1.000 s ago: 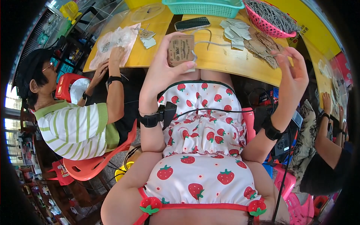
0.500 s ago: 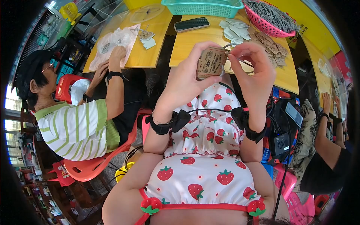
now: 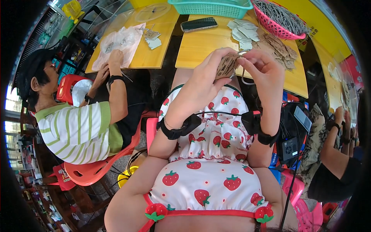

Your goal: The person is threading elastic strings through paper shoe tags.

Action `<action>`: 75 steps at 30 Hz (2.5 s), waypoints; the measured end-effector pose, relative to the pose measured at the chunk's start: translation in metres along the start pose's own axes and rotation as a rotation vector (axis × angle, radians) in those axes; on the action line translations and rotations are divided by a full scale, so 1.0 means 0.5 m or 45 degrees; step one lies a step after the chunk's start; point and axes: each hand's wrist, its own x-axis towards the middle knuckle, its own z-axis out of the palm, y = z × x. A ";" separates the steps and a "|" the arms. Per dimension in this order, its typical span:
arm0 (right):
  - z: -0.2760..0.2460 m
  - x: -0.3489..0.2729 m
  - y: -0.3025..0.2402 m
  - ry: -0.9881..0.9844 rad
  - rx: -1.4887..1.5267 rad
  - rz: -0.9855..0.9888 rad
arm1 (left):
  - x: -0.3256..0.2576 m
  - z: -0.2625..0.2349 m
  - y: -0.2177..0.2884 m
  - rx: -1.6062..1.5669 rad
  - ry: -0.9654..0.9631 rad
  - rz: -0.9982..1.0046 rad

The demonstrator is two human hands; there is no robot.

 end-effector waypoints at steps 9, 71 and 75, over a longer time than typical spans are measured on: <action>-0.020 0.009 0.003 -0.276 0.187 0.210 | -0.001 0.002 -0.011 0.041 -0.036 -0.031; 0.021 -0.003 -0.004 -0.340 -0.093 -0.256 | -0.006 -0.077 -0.034 -0.624 -0.256 -0.493; 0.027 -0.006 -0.009 -0.344 -0.037 -0.258 | -0.002 -0.053 -0.033 -0.464 -0.001 -0.387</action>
